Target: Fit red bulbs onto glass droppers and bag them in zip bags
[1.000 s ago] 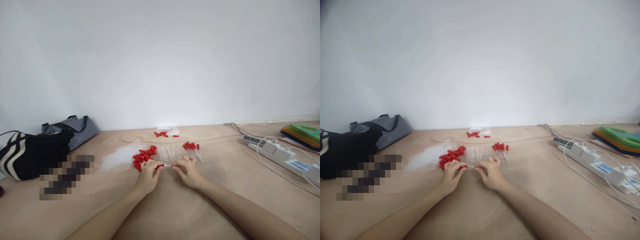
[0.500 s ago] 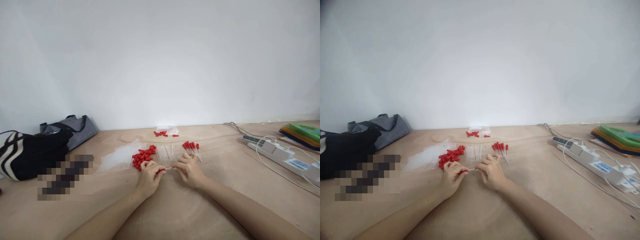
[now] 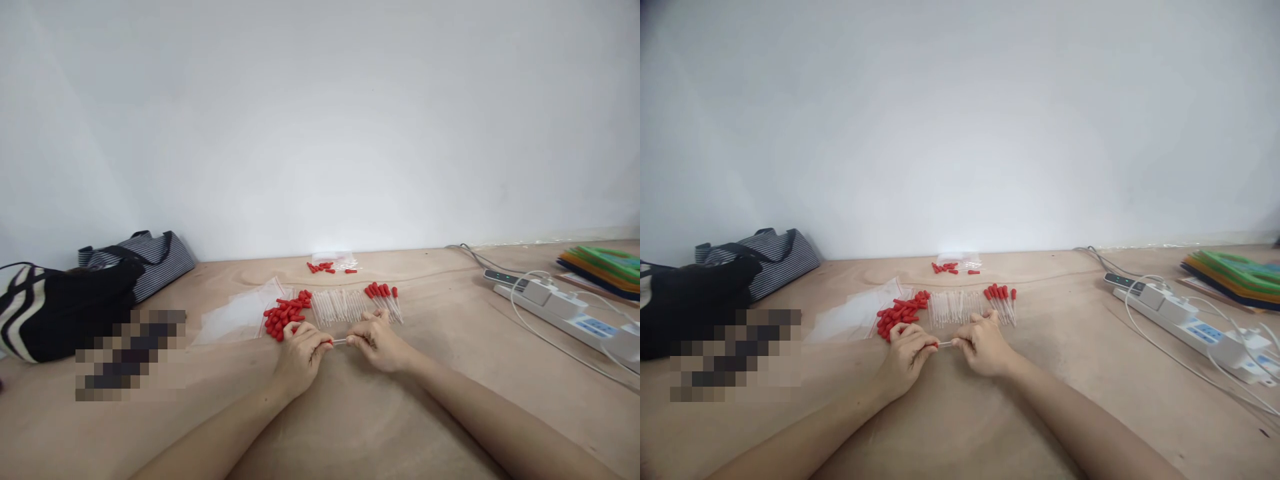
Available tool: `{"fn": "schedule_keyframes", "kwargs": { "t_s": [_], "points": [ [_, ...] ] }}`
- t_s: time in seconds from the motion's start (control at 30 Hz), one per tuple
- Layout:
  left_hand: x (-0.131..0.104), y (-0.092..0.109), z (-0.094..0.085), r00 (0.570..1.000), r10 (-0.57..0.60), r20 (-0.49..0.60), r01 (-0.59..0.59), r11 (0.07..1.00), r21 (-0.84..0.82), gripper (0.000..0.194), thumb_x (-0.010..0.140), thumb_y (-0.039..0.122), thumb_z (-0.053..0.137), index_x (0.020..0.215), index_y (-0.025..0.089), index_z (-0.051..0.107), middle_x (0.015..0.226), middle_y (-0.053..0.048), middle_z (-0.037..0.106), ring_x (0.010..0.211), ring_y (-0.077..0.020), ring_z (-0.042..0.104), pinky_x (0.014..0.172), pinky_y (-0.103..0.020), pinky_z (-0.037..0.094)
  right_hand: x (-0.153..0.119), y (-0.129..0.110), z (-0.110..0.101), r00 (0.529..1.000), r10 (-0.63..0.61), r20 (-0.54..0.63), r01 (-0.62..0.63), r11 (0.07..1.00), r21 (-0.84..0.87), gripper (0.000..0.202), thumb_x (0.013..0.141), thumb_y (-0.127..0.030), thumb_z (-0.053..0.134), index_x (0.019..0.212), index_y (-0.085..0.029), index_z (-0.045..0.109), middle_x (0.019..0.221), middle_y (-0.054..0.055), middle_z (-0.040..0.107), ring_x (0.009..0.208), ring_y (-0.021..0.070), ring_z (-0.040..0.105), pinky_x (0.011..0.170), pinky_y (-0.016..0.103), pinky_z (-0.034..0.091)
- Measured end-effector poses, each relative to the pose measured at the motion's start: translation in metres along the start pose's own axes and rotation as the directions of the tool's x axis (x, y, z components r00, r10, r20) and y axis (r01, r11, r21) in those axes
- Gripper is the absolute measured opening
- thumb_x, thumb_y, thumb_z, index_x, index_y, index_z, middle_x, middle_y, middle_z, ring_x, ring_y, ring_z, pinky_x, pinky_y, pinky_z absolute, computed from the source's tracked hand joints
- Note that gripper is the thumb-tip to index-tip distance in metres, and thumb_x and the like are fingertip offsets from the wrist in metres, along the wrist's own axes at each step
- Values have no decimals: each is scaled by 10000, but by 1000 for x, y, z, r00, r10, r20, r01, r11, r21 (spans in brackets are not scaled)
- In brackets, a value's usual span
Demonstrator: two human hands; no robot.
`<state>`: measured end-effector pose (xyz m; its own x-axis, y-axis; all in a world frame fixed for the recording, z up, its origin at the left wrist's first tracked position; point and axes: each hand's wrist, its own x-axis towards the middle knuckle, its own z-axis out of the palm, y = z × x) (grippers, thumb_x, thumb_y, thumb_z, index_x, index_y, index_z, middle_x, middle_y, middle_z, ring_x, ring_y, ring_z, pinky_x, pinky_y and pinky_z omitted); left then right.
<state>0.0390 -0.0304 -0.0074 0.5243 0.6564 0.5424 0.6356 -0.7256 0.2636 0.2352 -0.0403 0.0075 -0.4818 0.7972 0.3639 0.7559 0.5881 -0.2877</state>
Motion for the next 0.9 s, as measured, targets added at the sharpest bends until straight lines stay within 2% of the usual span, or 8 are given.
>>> {"fn": "schedule_keyframes", "kwargs": {
  "t_s": [0.13, 0.23, 0.37, 0.47, 0.53, 0.67, 0.8, 0.9],
  "points": [
    [0, -3, 1, 999, -48, -9, 48, 997, -54, 173, 852, 280, 449, 800, 214, 600, 732, 16, 656, 732, -150, 525, 785, -363, 229, 0, 2, 4, 997, -7, -73, 10, 999, 48, 243, 849, -254, 415, 696, -204, 598, 594, -20, 588, 686, 124, 429, 727, 313, 187],
    [1, -4, 2, 998, -68, 12, 69, 994, -90, 158, 843, 261, 458, 796, 215, 602, 704, 21, 638, 729, -148, 520, 762, -348, 237, -2, 5, 6, 979, -106, -177, 107, 994, -3, 200, 838, -261, 445, 773, -223, 631, 603, -10, 584, 690, 125, 425, 733, 326, 174],
    [2, -3, 1, 998, -57, 20, 59, 991, -124, 174, 845, 248, 438, 788, 208, 598, 665, 22, 609, 713, -145, 510, 752, -339, 243, -3, 6, 8, 931, -235, -278, 212, 971, -110, 217, 837, -236, 425, 808, -235, 640, 577, -7, 559, 665, 124, 404, 737, 341, 166],
    [2, -1, -1, 999, -33, -10, 32, 993, -116, 169, 841, 270, 450, 782, 206, 595, 652, 26, 608, 706, -143, 507, 764, -343, 238, -4, 2, 10, 934, -201, -294, 184, 979, -82, 226, 837, -235, 413, 797, -218, 635, 592, -2, 567, 665, 125, 410, 748, 344, 173],
    [1, 0, -1, 1000, -7, -27, 4, 995, -98, 161, 832, 280, 469, 764, 204, 593, 649, 28, 615, 709, -143, 507, 785, -350, 230, -5, -3, 11, 961, -116, -251, 122, 992, 8, 225, 835, -234, 417, 761, -206, 628, 606, -2, 579, 674, 125, 422, 758, 342, 181],
    [-1, 3, -2, 999, 24, -49, -27, 997, -73, 153, 821, 272, 488, 737, 201, 593, 640, 28, 619, 706, -141, 506, 808, -353, 228, -1, -9, 10, 993, 96, -69, -82, 979, 188, 264, 825, -243, 420, 646, -183, 606, 562, -15, 563, 666, 124, 431, 767, 338, 210],
    [1, 4, -3, 994, 67, -82, -73, 995, -72, 154, 815, 261, 496, 710, 201, 591, 633, 30, 621, 692, -136, 502, 814, -356, 227, 5, -5, 11, 961, 239, 140, -275, 882, 382, 287, 797, -311, 440, 627, -171, 623, 517, -44, 508, 586, 98, 425, 752, 308, 265],
    [2, 5, -2, 989, 116, -97, -122, 991, -63, 146, 806, 252, 502, 703, 205, 593, 633, 31, 626, 683, -136, 500, 815, -362, 222, 8, 1, 15, 924, 258, 282, -375, 761, 529, 327, 762, -402, 467, 619, -152, 624, 453, -56, 417, 494, 72, 350, 617, 239, 287]
  ]
}}
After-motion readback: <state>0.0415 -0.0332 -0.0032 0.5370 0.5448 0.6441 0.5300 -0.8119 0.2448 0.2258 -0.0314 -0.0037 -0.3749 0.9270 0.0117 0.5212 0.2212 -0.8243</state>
